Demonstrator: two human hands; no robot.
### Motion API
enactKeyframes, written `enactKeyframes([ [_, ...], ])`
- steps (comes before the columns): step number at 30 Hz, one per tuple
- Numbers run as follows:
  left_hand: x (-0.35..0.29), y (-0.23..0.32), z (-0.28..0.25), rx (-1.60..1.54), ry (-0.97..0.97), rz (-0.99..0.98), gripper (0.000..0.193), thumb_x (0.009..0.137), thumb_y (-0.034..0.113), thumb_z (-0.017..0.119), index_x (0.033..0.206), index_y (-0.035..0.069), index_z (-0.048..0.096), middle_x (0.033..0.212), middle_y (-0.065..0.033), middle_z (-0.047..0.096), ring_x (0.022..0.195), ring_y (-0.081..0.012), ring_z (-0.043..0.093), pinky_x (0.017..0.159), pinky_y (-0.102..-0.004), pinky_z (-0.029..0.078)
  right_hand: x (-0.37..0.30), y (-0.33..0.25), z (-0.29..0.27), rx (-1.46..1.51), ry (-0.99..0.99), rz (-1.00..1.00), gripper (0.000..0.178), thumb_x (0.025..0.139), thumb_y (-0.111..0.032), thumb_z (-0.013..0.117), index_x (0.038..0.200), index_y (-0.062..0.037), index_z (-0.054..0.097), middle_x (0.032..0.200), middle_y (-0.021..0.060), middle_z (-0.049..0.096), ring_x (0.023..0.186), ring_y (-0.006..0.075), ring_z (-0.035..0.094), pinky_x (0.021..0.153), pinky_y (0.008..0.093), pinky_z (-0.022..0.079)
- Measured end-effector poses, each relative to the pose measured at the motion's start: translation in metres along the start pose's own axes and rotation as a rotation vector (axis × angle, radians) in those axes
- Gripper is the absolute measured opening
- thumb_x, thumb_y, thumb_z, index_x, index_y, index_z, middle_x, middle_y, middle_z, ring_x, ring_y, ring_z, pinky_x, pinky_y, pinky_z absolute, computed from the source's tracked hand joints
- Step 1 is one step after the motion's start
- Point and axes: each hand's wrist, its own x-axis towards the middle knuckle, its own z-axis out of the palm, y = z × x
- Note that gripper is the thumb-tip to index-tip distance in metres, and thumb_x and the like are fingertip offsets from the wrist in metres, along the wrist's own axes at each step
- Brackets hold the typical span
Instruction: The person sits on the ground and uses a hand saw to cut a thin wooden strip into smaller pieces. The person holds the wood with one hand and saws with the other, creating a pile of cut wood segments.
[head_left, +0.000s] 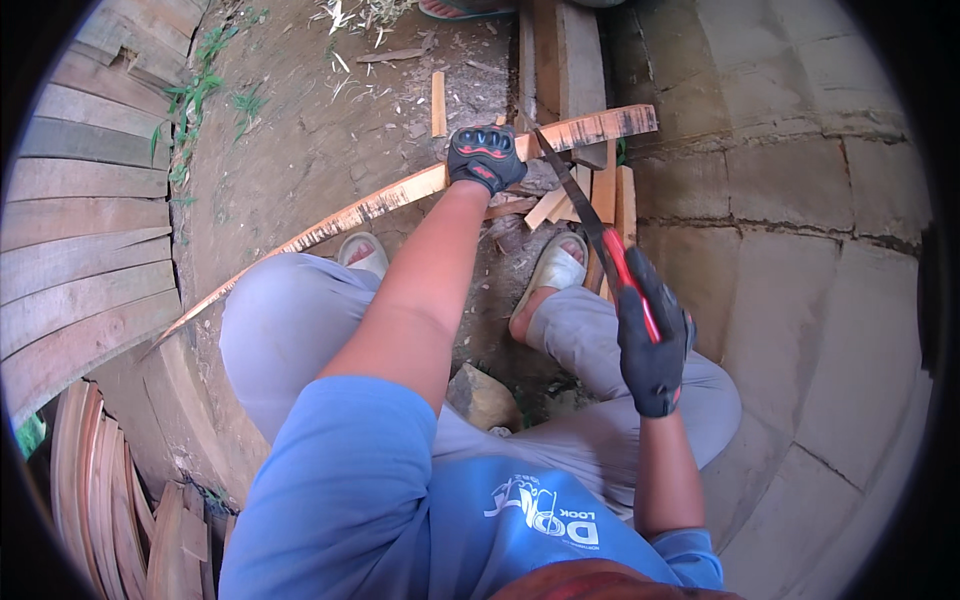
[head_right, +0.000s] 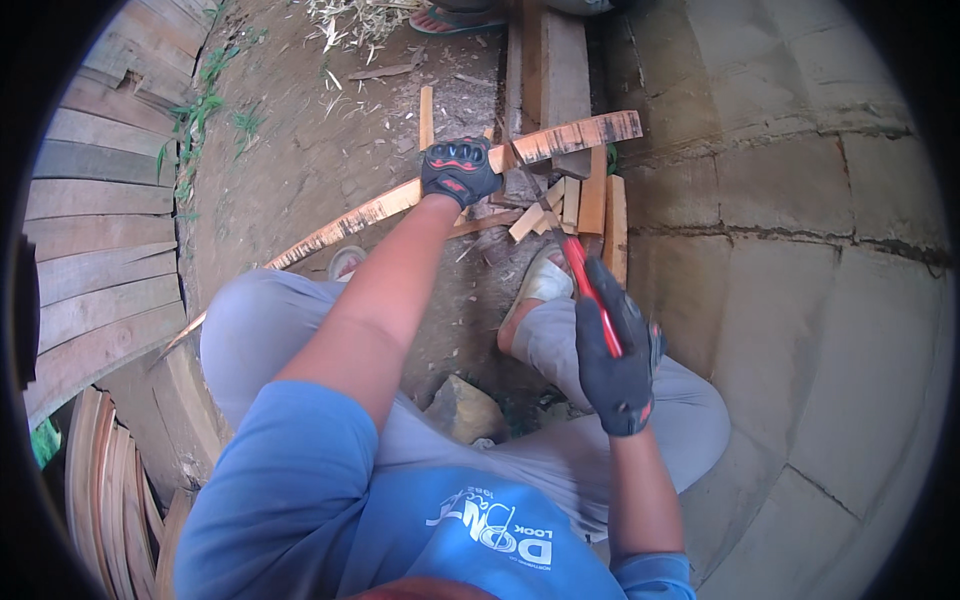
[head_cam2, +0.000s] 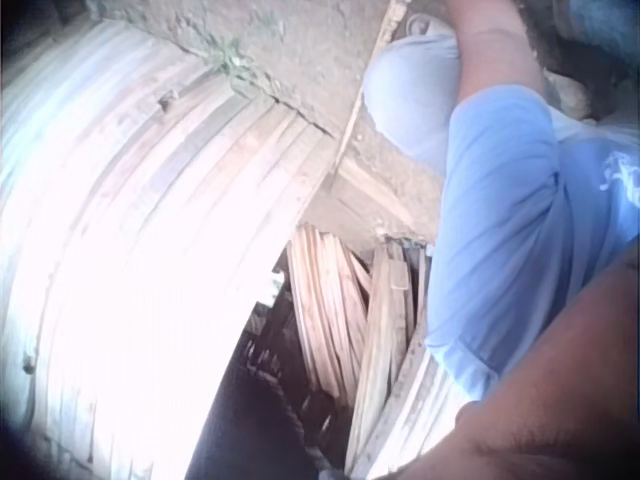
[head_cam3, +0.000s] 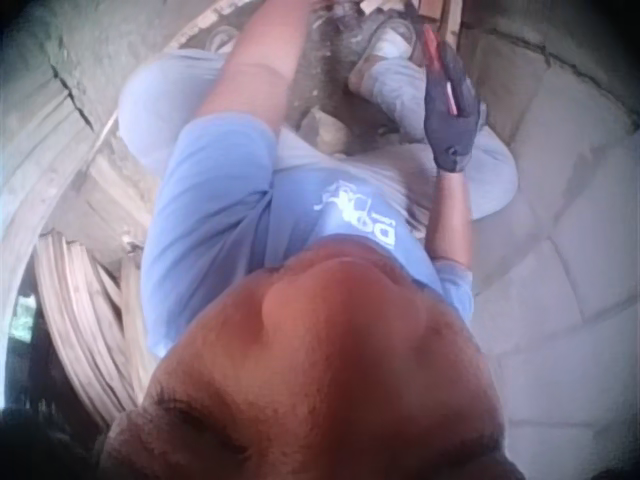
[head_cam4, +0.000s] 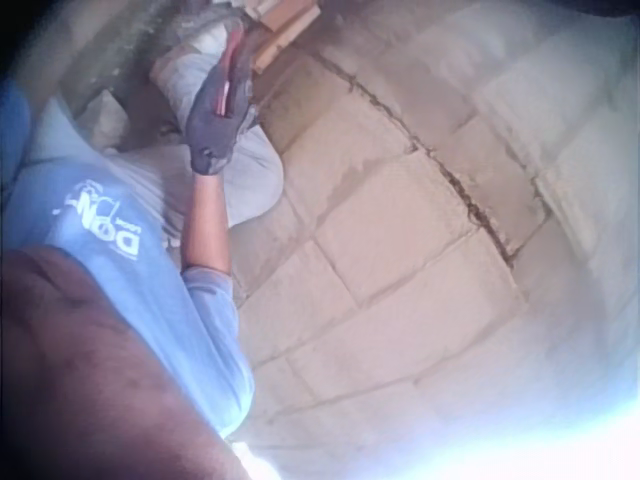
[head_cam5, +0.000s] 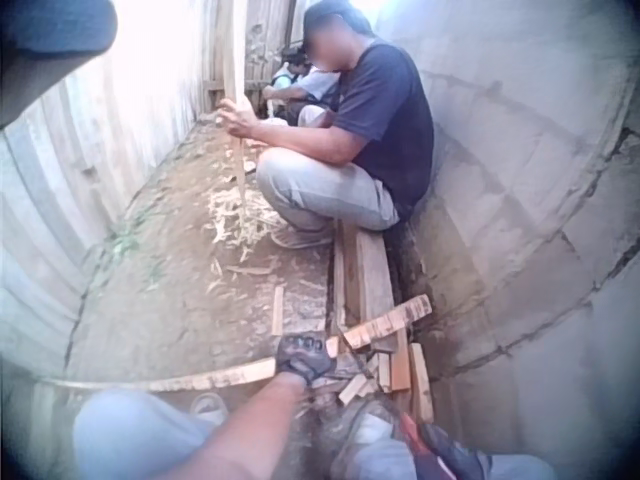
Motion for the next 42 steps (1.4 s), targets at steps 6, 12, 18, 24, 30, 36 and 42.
enactKeyframes([
  [6,0.000,0.003,-0.001,-0.006,-0.010,0.020,0.050,0.082,0.050,0.077,0.118,0.015,0.078,0.117,-0.0133,0.078,0.109,-0.0316,0.076,0.093,-0.0463,0.058,0.109,0.013,0.069,-0.014,0.050,-0.151,0.035,0.103,-0.021,0.066,0.134,-0.0052,0.075,0.128,0.0214,0.076,0.119,0.0369,0.073,0.103,0.0419,0.056],
  [12,-0.002,0.001,-0.012,-0.005,-0.072,-0.019,0.048,0.087,0.050,0.074,0.120,0.016,0.077,0.119,-0.0137,0.077,0.110,-0.0329,0.075,0.096,-0.0475,0.057,0.163,0.031,0.126,-0.013,0.093,-0.168,0.042,0.102,-0.034,0.064,0.133,-0.0095,0.076,0.127,0.0205,0.077,0.119,0.0400,0.072,0.106,0.0473,0.054],
  [18,0.002,0.005,-0.002,-0.055,0.051,0.038,0.046,0.094,0.055,0.064,0.110,0.016,0.082,0.106,-0.0147,0.080,0.104,-0.0356,0.077,0.093,-0.0493,0.058,0.229,0.043,0.178,-0.049,0.121,-0.120,0.048,0.100,-0.042,0.062,0.138,-0.0140,0.074,0.131,0.0195,0.075,0.122,0.0403,0.071,0.109,0.0476,0.053],
  [24,0.005,0.006,-0.013,-0.074,-0.095,0.008,0.046,0.093,0.052,0.064,0.115,0.014,0.080,0.117,-0.0148,0.079,0.109,-0.0349,0.076,0.094,-0.0490,0.058,0.214,0.054,0.172,0.024,0.137,-0.143,0.046,0.102,-0.040,0.062,0.141,-0.0169,0.073,0.135,0.0184,0.074,0.126,0.0393,0.069,0.111,0.0462,0.052],
  [30,0.002,-0.001,0.001,-0.004,-0.007,-0.001,0.052,0.084,0.050,0.074,0.121,0.015,0.078,0.121,-0.0136,0.078,0.111,-0.0326,0.076,0.098,-0.0482,0.058,0.111,0.045,0.099,-0.064,-0.003,-0.120,0.045,0.108,-0.035,0.059,0.149,-0.0181,0.066,0.137,0.0191,0.073,0.123,0.0414,0.069,0.109,0.0483,0.051],
  [36,0.004,-0.001,-0.001,-0.022,0.024,-0.003,0.049,0.081,0.050,0.076,0.116,0.016,0.078,0.114,-0.0129,0.079,0.108,-0.0318,0.077,0.093,-0.0473,0.060,-0.017,-0.005,-0.014,-0.042,-0.069,0.096,0.043,0.108,-0.025,0.062,0.148,-0.0099,0.066,0.134,0.0200,0.075,0.121,0.0366,0.074,0.104,0.0425,0.055],
  [42,0.005,-0.002,0.009,-0.012,0.044,0.006,0.046,0.080,0.047,0.075,0.114,0.016,0.079,0.113,-0.0115,0.079,0.105,-0.0310,0.077,0.089,-0.0463,0.059,-0.044,-0.018,-0.035,-0.034,-0.051,0.166,0.041,0.107,-0.019,0.065,0.145,-0.0066,0.068,0.130,0.0211,0.076,0.118,0.0340,0.076,0.100,0.0411,0.057],
])
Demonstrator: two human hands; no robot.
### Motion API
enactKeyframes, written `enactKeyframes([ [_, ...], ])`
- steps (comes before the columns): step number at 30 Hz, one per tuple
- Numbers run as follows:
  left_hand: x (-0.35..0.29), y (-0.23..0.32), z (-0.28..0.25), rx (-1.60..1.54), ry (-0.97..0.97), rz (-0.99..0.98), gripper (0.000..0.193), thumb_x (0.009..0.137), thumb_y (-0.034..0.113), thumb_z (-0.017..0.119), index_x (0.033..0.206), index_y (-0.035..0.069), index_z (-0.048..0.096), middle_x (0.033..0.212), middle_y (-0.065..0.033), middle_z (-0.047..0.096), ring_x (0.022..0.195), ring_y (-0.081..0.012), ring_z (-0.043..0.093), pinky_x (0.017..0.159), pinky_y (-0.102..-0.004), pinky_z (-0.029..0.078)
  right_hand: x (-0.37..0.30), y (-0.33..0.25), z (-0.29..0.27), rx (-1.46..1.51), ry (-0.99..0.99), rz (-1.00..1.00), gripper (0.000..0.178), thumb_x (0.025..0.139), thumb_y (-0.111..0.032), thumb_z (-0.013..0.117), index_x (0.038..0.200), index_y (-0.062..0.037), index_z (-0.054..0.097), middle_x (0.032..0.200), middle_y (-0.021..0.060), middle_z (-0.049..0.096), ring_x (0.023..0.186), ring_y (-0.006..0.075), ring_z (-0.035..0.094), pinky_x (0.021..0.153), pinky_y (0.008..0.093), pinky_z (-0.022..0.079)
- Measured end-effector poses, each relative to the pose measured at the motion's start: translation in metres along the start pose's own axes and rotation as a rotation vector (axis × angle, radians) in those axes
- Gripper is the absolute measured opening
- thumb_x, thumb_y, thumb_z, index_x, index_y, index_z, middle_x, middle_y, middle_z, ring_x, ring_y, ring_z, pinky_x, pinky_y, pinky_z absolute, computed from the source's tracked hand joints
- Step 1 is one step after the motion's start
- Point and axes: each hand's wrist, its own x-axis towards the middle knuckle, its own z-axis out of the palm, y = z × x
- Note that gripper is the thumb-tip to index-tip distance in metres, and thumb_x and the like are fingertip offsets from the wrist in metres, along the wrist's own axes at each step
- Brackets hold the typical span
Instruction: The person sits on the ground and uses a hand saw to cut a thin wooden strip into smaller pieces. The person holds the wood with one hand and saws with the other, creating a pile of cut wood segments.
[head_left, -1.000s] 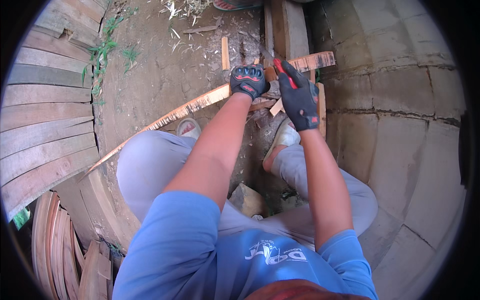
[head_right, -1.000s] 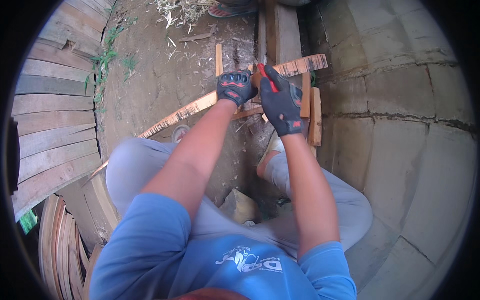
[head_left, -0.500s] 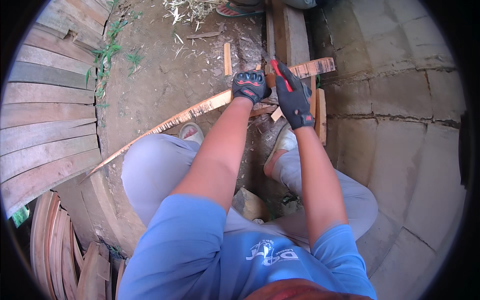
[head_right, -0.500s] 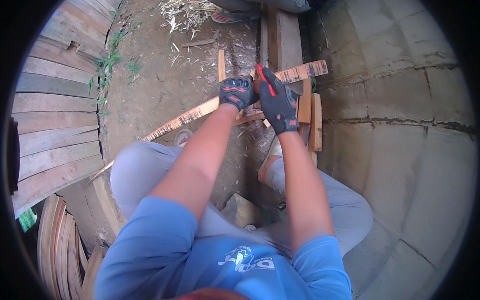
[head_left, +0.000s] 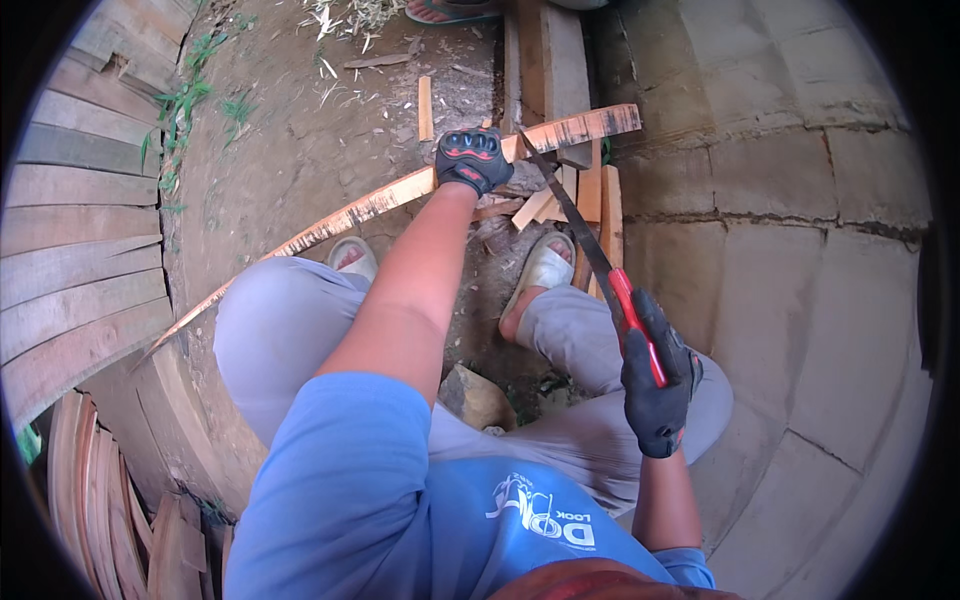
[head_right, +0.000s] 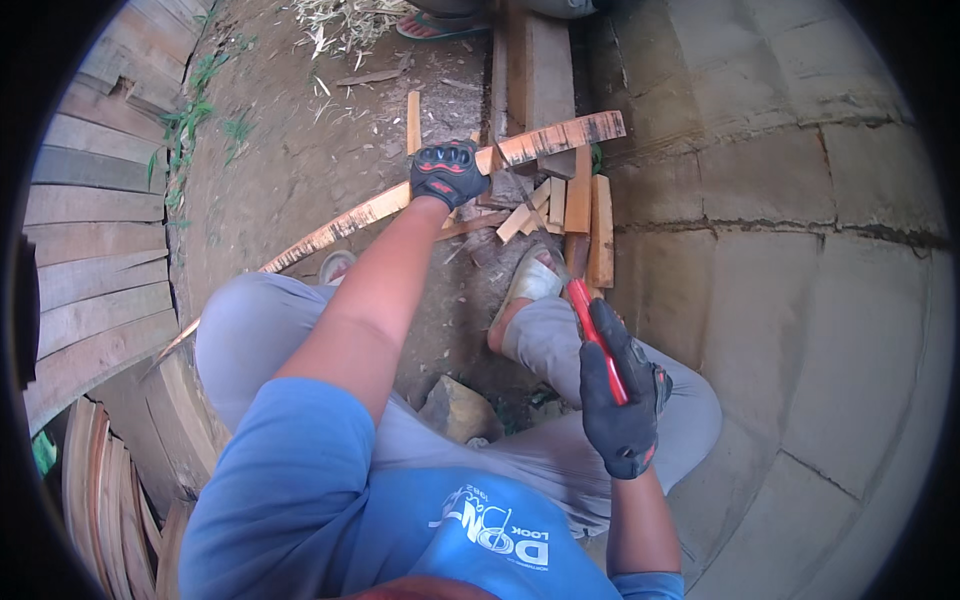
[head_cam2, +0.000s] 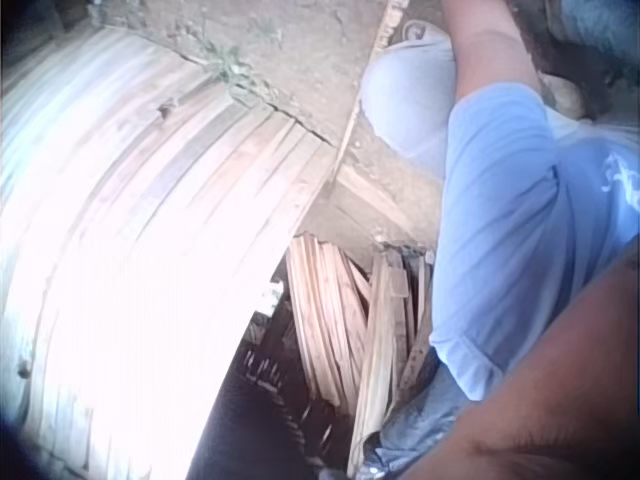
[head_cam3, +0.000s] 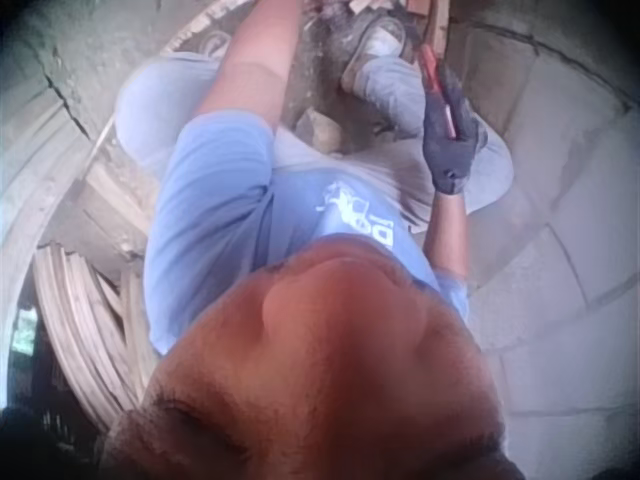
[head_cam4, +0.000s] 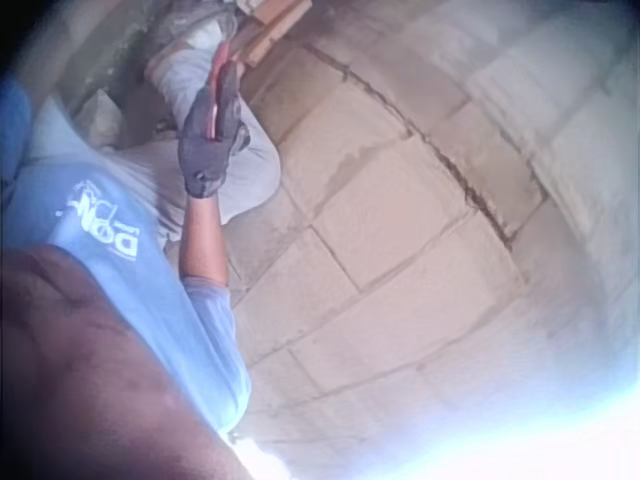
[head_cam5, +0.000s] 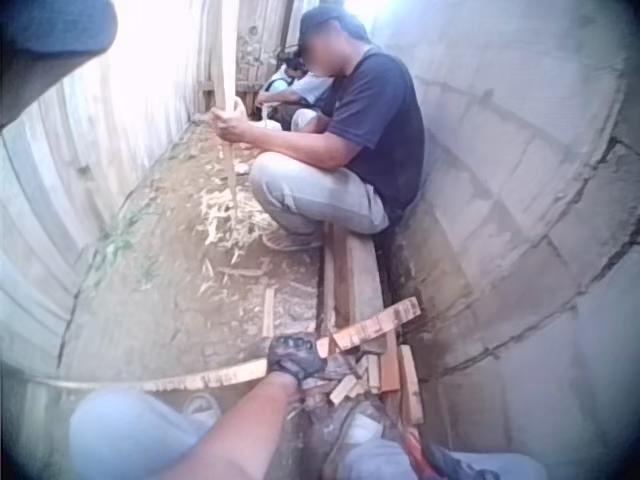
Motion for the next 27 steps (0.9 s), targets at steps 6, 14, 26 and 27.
enactKeyframes([
  [6,-0.005,0.006,-0.006,-0.007,-0.051,-0.008,0.044,0.082,0.044,0.074,0.116,0.015,0.077,0.114,-0.0132,0.079,0.107,-0.0312,0.076,0.092,-0.0455,0.058,0.099,0.014,0.064,-0.039,0.091,-0.322,0.038,0.105,-0.020,0.067,0.142,-0.0092,0.071,0.128,0.0204,0.077,0.113,0.0336,0.077,0.095,0.0413,0.059],
  [14,-0.006,0.004,-0.014,-0.010,-0.088,-0.044,0.051,0.082,0.051,0.076,0.119,0.016,0.077,0.117,-0.0141,0.079,0.109,-0.0321,0.076,0.095,-0.0465,0.058,0.136,-0.007,0.098,-0.026,0.148,-0.265,0.036,0.103,-0.027,0.069,0.133,-0.0077,0.076,0.123,0.0193,0.078,0.115,0.0353,0.075,0.099,0.0431,0.058],
  [26,-0.006,0.015,-0.020,0.014,-0.140,-0.098,0.053,0.083,0.051,0.078,0.122,0.015,0.078,0.119,-0.0138,0.079,0.113,-0.0315,0.076,0.099,-0.0456,0.058,0.142,-0.010,0.081,-0.020,0.116,-0.252,0.034,0.102,-0.025,0.069,0.128,-0.0053,0.078,0.120,0.0215,0.078,0.111,0.0370,0.076,0.098,0.0432,0.058],
  [27,-0.005,0.017,-0.022,0.012,-0.128,-0.093,0.053,0.083,0.051,0.078,0.122,0.014,0.078,0.120,-0.0141,0.079,0.114,-0.0319,0.075,0.100,-0.0453,0.058,0.144,-0.005,0.083,0.006,0.128,-0.258,0.032,0.102,-0.024,0.068,0.126,-0.0066,0.079,0.119,0.0213,0.078,0.112,0.0376,0.076,0.099,0.0439,0.058],
])
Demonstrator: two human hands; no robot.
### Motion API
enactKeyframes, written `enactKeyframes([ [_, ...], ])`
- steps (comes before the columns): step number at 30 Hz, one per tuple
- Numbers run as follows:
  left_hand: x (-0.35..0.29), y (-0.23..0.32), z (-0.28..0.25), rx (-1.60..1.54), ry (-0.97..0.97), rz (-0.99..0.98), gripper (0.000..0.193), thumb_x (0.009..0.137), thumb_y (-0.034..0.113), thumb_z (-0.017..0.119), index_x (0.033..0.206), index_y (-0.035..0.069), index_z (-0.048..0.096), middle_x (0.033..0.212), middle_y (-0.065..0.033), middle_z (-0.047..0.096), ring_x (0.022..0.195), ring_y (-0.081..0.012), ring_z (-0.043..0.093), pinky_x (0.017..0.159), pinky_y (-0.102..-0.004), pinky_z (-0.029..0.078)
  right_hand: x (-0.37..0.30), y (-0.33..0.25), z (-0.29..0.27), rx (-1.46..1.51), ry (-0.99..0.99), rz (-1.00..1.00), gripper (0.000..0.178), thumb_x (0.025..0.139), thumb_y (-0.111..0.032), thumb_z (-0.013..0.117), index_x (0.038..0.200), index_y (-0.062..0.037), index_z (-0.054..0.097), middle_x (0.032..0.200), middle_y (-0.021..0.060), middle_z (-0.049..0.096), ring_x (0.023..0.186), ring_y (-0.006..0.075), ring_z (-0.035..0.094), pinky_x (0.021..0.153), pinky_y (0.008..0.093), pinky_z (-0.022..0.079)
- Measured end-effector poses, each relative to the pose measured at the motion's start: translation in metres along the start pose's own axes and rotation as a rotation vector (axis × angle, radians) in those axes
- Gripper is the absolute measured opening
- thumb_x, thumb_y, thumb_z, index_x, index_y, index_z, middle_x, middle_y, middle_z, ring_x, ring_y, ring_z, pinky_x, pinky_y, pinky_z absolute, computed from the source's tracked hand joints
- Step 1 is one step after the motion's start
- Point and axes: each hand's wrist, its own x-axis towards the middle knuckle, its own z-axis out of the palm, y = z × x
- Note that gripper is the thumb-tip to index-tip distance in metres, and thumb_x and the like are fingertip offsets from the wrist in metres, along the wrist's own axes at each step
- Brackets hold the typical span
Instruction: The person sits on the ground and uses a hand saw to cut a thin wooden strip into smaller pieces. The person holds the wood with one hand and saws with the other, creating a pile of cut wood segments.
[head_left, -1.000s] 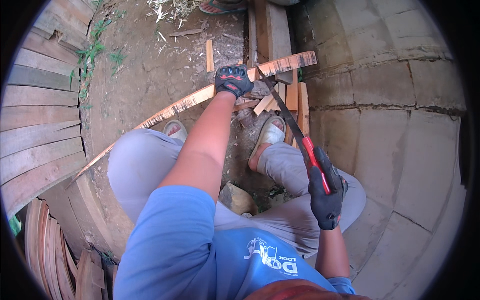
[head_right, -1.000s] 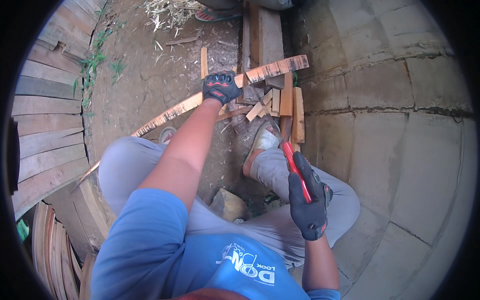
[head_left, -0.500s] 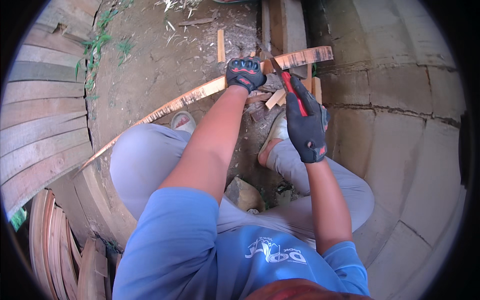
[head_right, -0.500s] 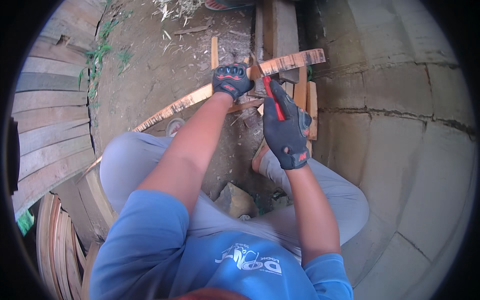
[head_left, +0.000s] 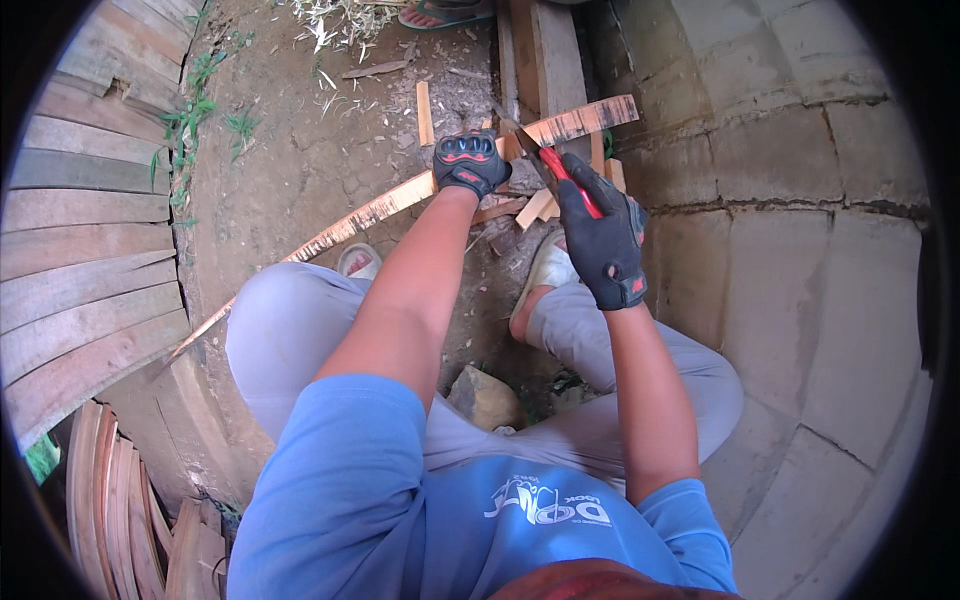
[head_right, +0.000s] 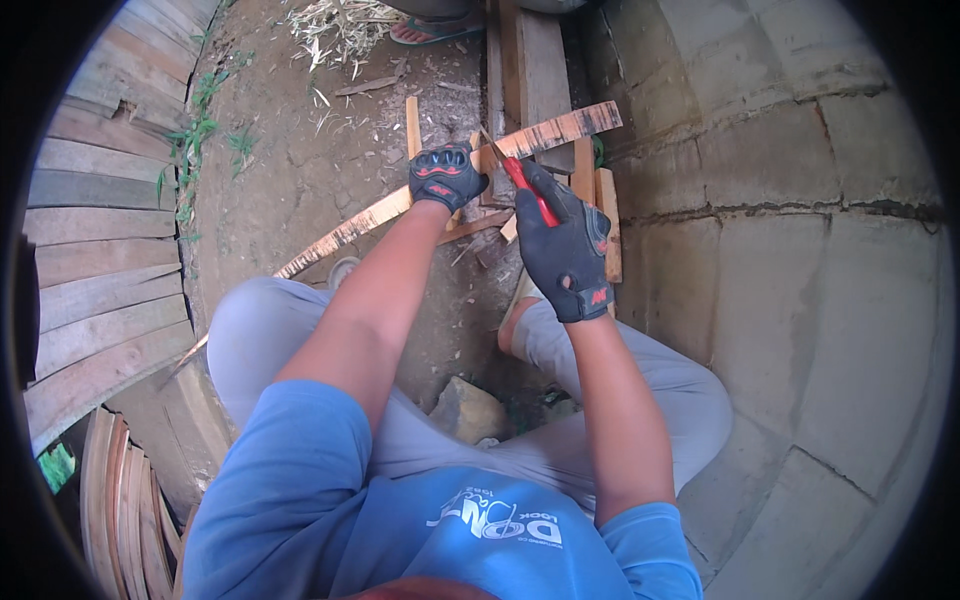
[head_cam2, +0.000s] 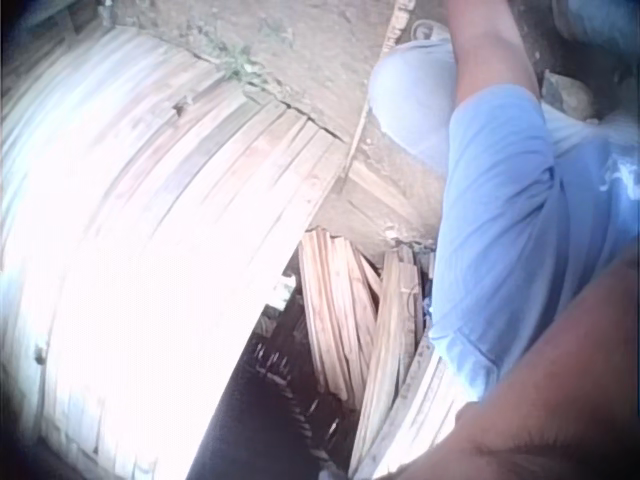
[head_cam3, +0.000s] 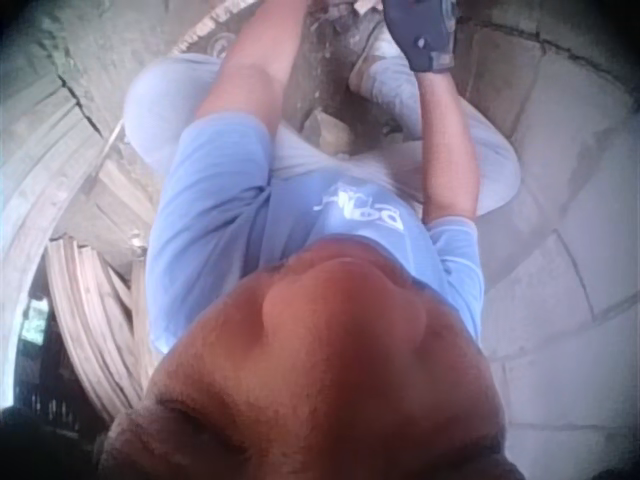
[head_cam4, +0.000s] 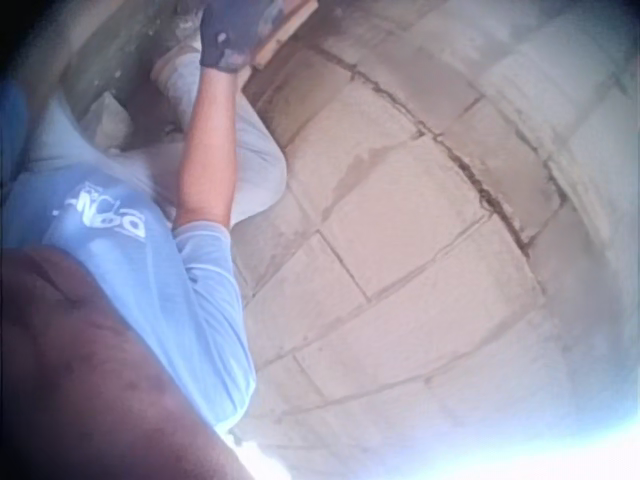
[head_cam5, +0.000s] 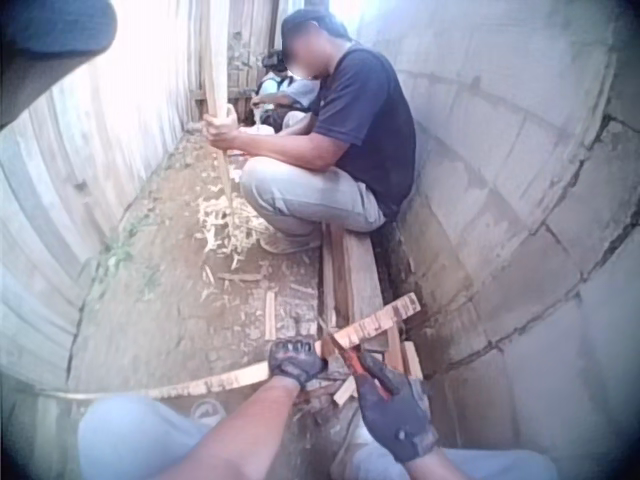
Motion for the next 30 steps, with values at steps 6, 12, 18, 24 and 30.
enactKeyframes([
  [6,0.006,-0.007,0.001,-0.026,0.010,0.009,0.055,0.082,0.052,0.077,0.122,0.014,0.079,0.123,-0.0161,0.078,0.116,-0.0327,0.075,0.101,-0.0455,0.059,-0.027,0.019,0.015,0.000,-0.006,-0.111,0.039,0.104,-0.024,0.065,0.141,-0.0128,0.071,0.129,0.0198,0.076,0.116,0.0389,0.074,0.099,0.0459,0.058],
  [12,0.024,-0.014,-0.016,-0.074,-0.177,0.049,0.060,0.074,0.053,0.079,0.121,0.016,0.081,0.126,-0.0159,0.077,0.118,-0.0337,0.074,0.101,-0.0459,0.059,-0.053,0.067,0.023,0.165,0.021,0.077,0.042,0.107,-0.027,0.064,0.147,-0.0121,0.067,0.132,0.0186,0.075,0.120,0.0347,0.074,0.100,0.0440,0.057],
  [18,0.033,-0.021,-0.018,-0.095,-0.258,0.103,0.063,0.071,0.051,0.079,0.122,0.015,0.082,0.123,-0.0155,0.079,0.114,-0.0335,0.075,0.100,-0.0443,0.058,-0.030,0.019,-0.005,0.096,-0.014,0.058,0.041,0.108,-0.027,0.064,0.146,-0.0126,0.069,0.134,0.0171,0.075,0.124,0.0318,0.073,0.105,0.0399,0.054],
  [24,0.039,-0.026,-0.013,-0.110,-0.275,0.061,0.060,0.071,0.049,0.079,0.120,0.015,0.082,0.121,-0.0149,0.079,0.113,-0.0333,0.075,0.099,-0.0433,0.058,-0.087,-0.025,-0.059,-0.138,-0.082,0.059,0.041,0.104,-0.021,0.067,0.145,-0.0147,0.070,0.135,0.0153,0.075,0.123,0.0348,0.072,0.104,0.0425,0.055],
  [30,0.029,-0.020,-0.021,-0.105,-0.250,0.054,0.062,0.070,0.048,0.078,0.123,0.016,0.081,0.124,-0.0149,0.078,0.115,-0.0329,0.075,0.100,-0.0438,0.059,-0.126,-0.042,-0.110,-0.176,-0.074,0.063,0.039,0.103,-0.017,0.069,0.141,-0.0081,0.072,0.131,0.0186,0.077,0.120,0.0332,0.075,0.105,0.0419,0.056],
])
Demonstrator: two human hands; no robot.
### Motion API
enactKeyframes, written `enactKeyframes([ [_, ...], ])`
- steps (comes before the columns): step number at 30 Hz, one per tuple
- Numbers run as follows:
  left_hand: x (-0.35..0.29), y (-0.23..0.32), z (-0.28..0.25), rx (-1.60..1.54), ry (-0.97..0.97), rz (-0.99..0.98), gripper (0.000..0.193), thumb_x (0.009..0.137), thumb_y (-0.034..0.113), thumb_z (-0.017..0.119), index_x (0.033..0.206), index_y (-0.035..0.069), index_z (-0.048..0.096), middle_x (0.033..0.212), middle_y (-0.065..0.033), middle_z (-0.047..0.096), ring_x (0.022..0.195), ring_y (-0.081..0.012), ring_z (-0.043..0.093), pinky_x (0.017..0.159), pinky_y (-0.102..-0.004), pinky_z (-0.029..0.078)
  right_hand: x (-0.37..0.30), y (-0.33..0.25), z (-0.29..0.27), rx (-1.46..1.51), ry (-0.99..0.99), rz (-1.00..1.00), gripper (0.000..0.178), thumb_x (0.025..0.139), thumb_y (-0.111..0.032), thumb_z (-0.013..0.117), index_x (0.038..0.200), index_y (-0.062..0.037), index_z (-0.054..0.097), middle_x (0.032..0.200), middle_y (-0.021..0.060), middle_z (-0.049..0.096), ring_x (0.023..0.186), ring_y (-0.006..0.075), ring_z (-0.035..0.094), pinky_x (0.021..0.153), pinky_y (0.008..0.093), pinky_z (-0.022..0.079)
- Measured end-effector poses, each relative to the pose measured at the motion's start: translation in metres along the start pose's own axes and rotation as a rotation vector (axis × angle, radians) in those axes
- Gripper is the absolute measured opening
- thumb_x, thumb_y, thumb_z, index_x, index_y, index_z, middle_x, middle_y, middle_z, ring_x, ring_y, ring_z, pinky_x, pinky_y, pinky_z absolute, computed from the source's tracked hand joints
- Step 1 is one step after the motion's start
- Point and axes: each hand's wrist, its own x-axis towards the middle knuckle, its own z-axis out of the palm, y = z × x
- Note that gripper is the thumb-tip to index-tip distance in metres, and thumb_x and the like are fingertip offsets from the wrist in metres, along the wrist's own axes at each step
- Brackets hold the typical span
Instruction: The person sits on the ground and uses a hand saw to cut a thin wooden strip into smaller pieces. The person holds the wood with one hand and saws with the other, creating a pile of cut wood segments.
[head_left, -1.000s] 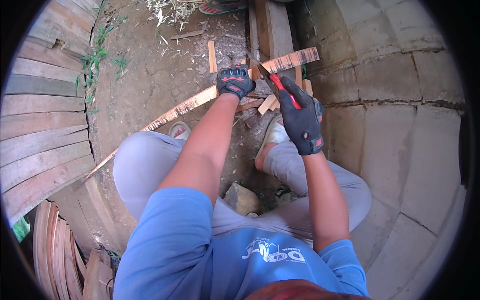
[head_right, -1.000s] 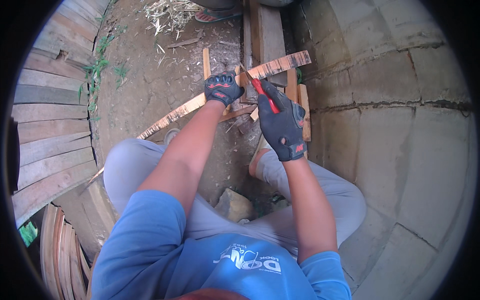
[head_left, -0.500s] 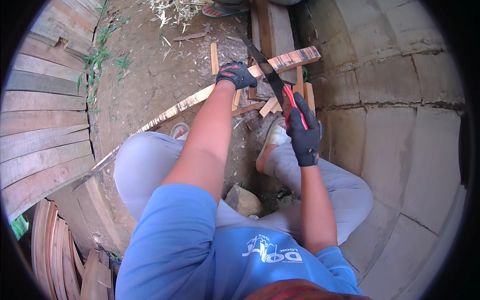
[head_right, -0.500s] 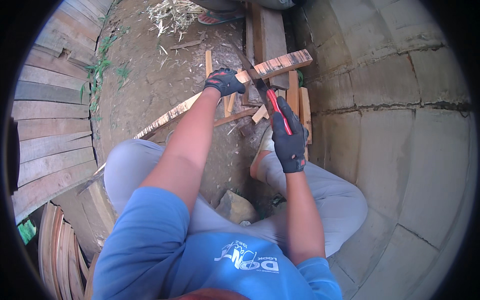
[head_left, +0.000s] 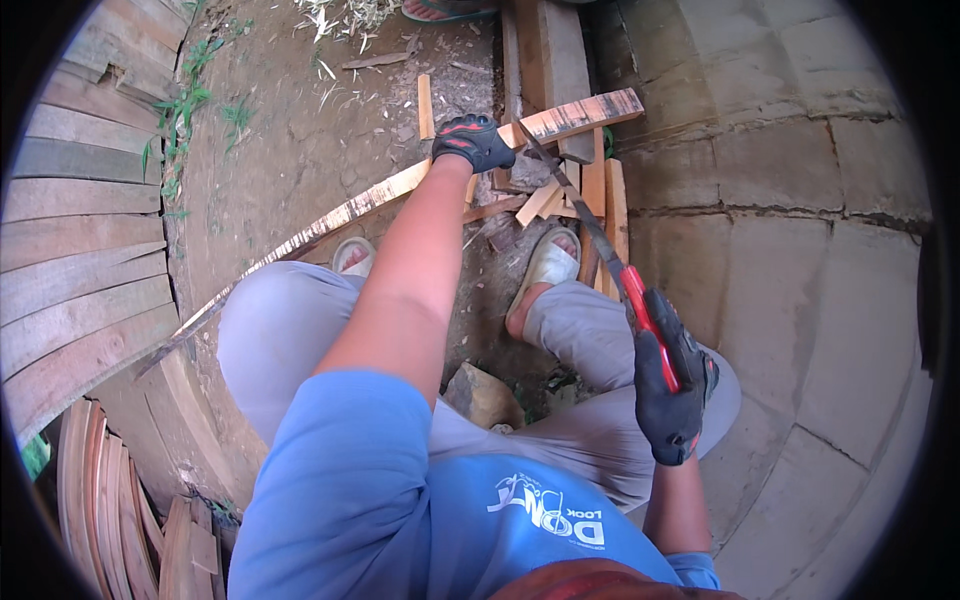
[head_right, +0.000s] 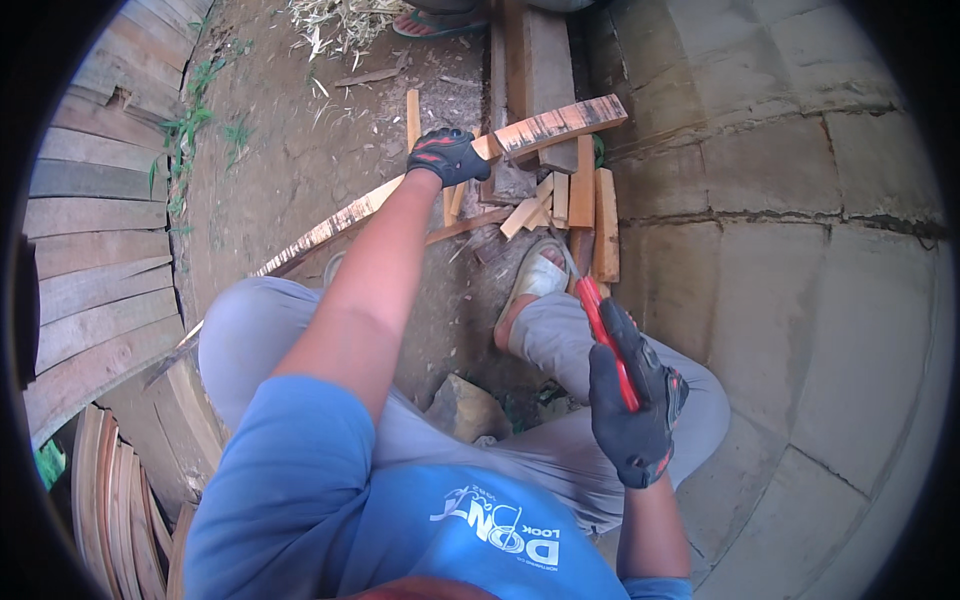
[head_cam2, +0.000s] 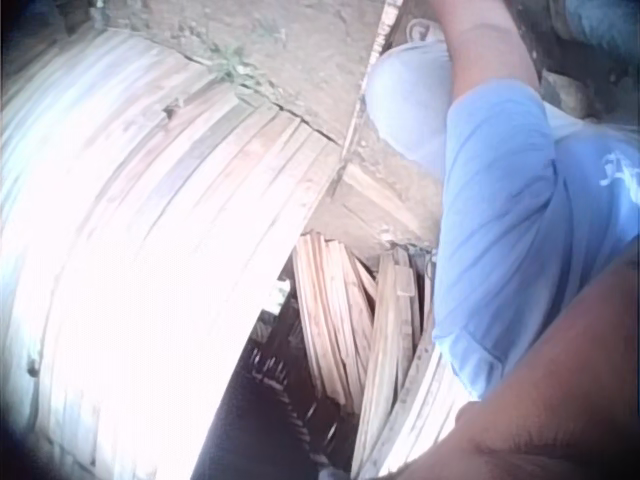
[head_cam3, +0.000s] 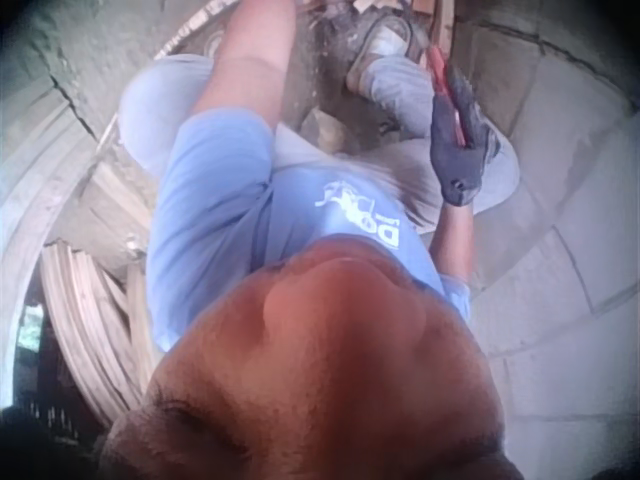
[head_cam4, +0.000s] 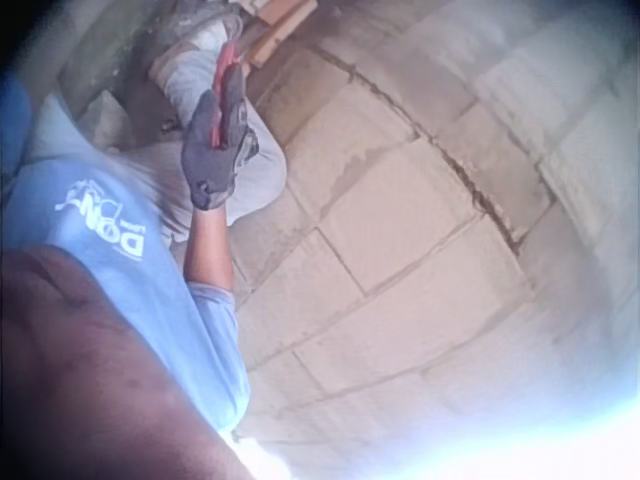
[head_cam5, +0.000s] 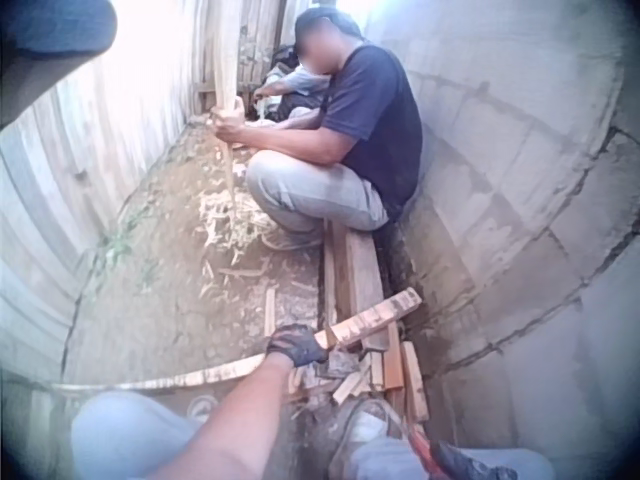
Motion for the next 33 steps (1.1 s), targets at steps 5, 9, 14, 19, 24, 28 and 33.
enactKeyframes([
  [5,0.005,-0.011,0.013,0.002,0.075,-0.063,0.063,0.072,0.047,0.076,0.127,0.017,0.079,0.131,-0.0149,0.076,0.121,-0.0339,0.073,0.104,-0.0445,0.059,0.079,0.004,0.060,0.052,0.010,-0.110,0.039,0.104,-0.022,0.067,0.141,-0.0095,0.072,0.126,0.0195,0.078,0.117,0.0367,0.075,0.102,0.0434,0.056],
  [9,0.001,0.005,0.003,-0.010,0.071,-0.022,0.063,0.075,0.046,0.076,0.129,0.012,0.078,0.135,-0.0171,0.074,0.126,-0.0346,0.072,0.108,-0.0451,0.056,0.165,0.014,0.133,0.090,0.085,-0.121,0.036,0.103,-0.027,0.068,0.134,-0.0095,0.075,0.127,0.0198,0.076,0.117,0.0397,0.073,0.100,0.0455,0.056],
  [14,0.021,-0.016,-0.006,0.009,0.060,-0.062,0.064,0.080,0.052,0.079,0.131,0.014,0.078,0.137,-0.0175,0.074,0.126,-0.0354,0.071,0.107,-0.0469,0.056,0.200,0.012,0.153,0.164,0.103,-0.199,0.035,0.103,-0.027,0.067,0.131,-0.0101,0.077,0.125,0.0214,0.076,0.116,0.0404,0.073,0.102,0.0471,0.056],
  [19,0.014,-0.012,-0.009,-0.044,0.010,-0.064,0.065,0.077,0.053,0.081,0.129,0.013,0.079,0.134,-0.0184,0.075,0.126,-0.0360,0.071,0.108,-0.0459,0.055,0.190,0.013,0.156,0.192,0.089,-0.181,0.035,0.103,-0.026,0.065,0.133,-0.0112,0.076,0.124,0.0226,0.076,0.115,0.0404,0.073,0.100,0.0462,0.057],
  [24,-0.006,0.002,-0.004,-0.046,-0.068,-0.042,0.066,0.076,0.051,0.083,0.129,0.011,0.079,0.136,-0.0186,0.074,0.127,-0.0364,0.070,0.109,-0.0448,0.054,0.157,0.004,0.148,0.086,0.086,-0.167,0.038,0.105,-0.026,0.062,0.139,-0.0122,0.072,0.120,0.0204,0.077,0.108,0.0411,0.074,0.093,0.0501,0.058],
  [28,-0.019,0.008,0.015,-0.057,-0.075,0.005,0.065,0.074,0.051,0.083,0.125,0.011,0.080,0.132,-0.0196,0.075,0.124,-0.0365,0.071,0.107,-0.0455,0.054,0.143,0.020,0.142,0.064,0.025,-0.129,0.038,0.106,-0.026,0.062,0.140,-0.0132,0.071,0.123,0.0203,0.076,0.110,0.0411,0.074,0.096,0.0499,0.057],
  [33,-0.013,-0.002,0.022,-0.029,-0.079,-0.010,0.059,0.074,0.050,0.081,0.120,0.013,0.083,0.131,-0.0182,0.076,0.123,-0.0358,0.072,0.105,-0.0460,0.055,0.129,0.027,0.146,0.175,0.090,-0.140,0.038,0.106,-0.027,0.061,0.138,-0.0122,0.072,0.126,0.0217,0.076,0.115,0.0402,0.073,0.100,0.0482,0.057],
])
